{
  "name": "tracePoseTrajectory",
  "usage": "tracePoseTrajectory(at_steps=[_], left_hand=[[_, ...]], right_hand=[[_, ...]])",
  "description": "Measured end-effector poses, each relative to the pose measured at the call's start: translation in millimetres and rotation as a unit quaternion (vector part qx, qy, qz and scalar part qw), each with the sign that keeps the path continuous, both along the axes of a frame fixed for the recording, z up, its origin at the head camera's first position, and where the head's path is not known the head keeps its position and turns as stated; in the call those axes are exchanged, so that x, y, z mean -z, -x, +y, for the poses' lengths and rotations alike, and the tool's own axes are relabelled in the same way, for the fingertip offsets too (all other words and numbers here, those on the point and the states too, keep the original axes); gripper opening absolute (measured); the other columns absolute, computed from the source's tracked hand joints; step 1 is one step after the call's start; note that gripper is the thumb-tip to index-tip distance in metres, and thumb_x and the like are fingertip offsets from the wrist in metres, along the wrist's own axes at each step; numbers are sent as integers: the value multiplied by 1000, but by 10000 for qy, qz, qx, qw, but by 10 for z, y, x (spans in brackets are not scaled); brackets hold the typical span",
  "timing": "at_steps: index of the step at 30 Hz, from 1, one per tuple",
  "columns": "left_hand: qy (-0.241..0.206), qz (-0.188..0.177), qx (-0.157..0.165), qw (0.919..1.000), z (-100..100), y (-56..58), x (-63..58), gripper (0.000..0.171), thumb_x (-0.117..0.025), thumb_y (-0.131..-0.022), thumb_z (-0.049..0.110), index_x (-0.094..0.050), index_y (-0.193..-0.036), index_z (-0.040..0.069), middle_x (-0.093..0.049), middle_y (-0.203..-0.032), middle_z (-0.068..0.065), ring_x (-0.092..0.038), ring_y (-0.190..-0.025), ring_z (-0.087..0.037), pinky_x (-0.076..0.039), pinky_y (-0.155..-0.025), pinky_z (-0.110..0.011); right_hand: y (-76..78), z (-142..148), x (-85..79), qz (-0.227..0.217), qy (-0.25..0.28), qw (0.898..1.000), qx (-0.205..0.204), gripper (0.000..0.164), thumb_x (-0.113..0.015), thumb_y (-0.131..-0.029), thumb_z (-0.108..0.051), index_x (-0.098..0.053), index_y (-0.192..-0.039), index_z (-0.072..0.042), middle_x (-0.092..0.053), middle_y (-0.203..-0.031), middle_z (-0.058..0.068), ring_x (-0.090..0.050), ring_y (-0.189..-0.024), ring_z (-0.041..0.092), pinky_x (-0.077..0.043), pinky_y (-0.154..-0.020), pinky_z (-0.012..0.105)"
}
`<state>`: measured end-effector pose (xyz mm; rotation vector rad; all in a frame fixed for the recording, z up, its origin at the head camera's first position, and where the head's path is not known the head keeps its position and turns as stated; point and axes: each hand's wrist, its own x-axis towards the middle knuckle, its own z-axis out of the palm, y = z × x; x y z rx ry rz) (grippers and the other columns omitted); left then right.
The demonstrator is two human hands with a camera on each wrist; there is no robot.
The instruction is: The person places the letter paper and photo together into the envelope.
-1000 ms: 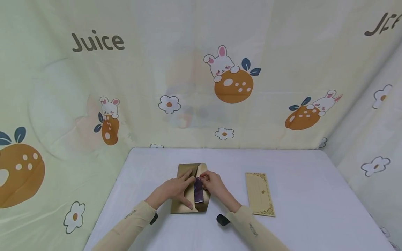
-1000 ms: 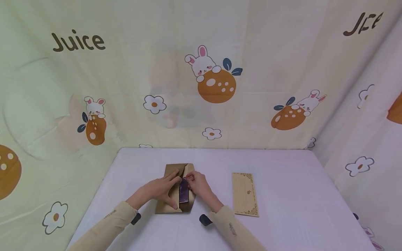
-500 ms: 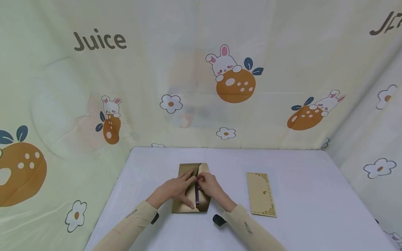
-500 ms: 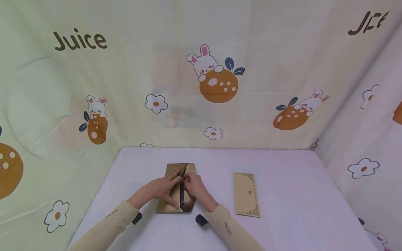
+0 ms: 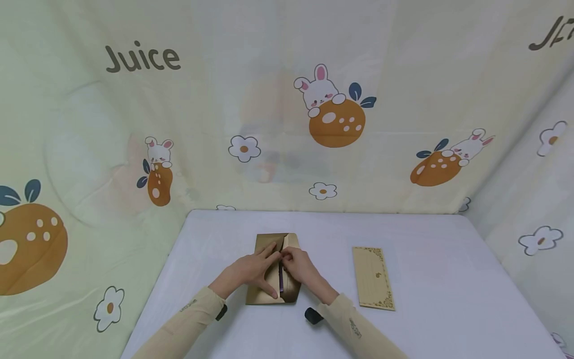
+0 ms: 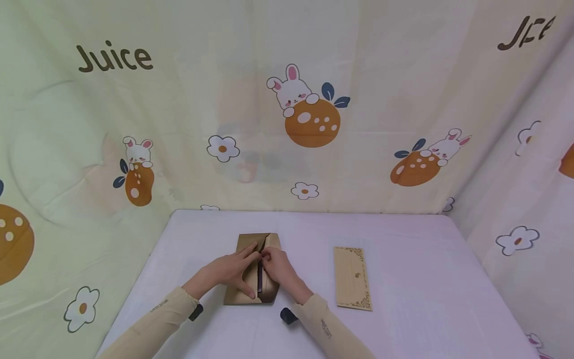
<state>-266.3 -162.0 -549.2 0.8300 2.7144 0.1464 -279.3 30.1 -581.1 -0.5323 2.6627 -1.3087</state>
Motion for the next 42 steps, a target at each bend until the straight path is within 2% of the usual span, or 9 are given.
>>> tracePoseTrajectory(at_steps=[4,10,16,20,27,32,35,39,42], left_hand=[[-15,14,41,10000,6,-5,-1,112,-71,-63,83,-33,-149,24,-18,-167,-18,-34,-148,-38,-56,-85,-48],[-35,69,63,10000,13,-19,-27,107,-72,-63,82,-34,-144,24,-20,-166,-19,-35,-148,-38,-57,-82,-46],[-86,3,49,10000,19,-29,-46,106,-75,-64,80,-35,-144,24,-21,-166,-20,-34,-148,-41,-56,-85,-50],[-172,-36,50,9998,20,-28,-52,103,-76,-64,78,-36,-142,25,-21,-166,-21,-34,-148,-42,-56,-85,-50],[-247,-101,52,9996,16,-37,-72,100,-77,-63,77,-37,-139,26,-19,-166,-22,-36,-146,-42,-56,-79,-47],[-239,-115,16,9996,7,-28,-49,102,-75,-63,80,-36,-140,26,-17,-167,-21,-38,-145,-42,-56,-79,-46],[-237,-96,-4,9997,4,-20,-33,103,-74,-62,81,-36,-141,26,-17,-167,-21,-39,-144,-42,-56,-79,-46],[-221,-57,-4,9997,0,-9,-4,103,-75,-62,81,-36,-140,26,-18,-166,-21,-39,-144,-41,-56,-78,-46],[-207,-43,16,9998,0,-2,19,103,-74,-62,82,-35,-141,27,-18,-167,-20,-37,-146,-40,-56,-78,-45]], right_hand=[[-31,95,-50,310,-210,9992,-158,21,-61,-97,-4,-67,-117,0,-73,-98,9,-68,-88,17,-55,-76,30],[-100,297,-162,1003,-556,9931,-233,26,-65,-96,-5,-64,-122,0,-68,-102,10,-67,-89,19,-55,-76,32],[-193,537,-243,1296,-935,9871,-65,36,-69,-95,-10,-61,-129,-2,-66,-111,12,-66,-100,24,-55,-86,39],[-243,704,-237,1446,-1103,9832,167,40,-72,-93,-11,-60,-130,-2,-65,-115,12,-65,-105,26,-54,-89,41],[-352,996,-205,1427,-1257,9803,537,41,-73,-92,-12,-61,-129,-1,-66,-116,13,-64,-107,29,-53,-90,44],[-424,1207,-140,1210,-1353,9800,811,43,-72,-93,-14,-59,-131,0,-64,-120,16,-63,-111,32,-51,-93,46],[-456,1350,-107,1251,-1358,9776,1010,44,-72,-92,-14,-59,-131,3,-63,-122,20,-61,-113,37,-50,-95,50],[-492,1552,-74,1399,-1549,9683,1370,49,-75,-90,-15,-58,-129,8,-60,-125,29,-58,-115,46,-47,-95,57],[-538,1689,-68,1032,-1718,9656,1654,58,-73,-91,-21,-52,-135,10,-51,-135,35,-49,-123,54,-42,-96,65]])
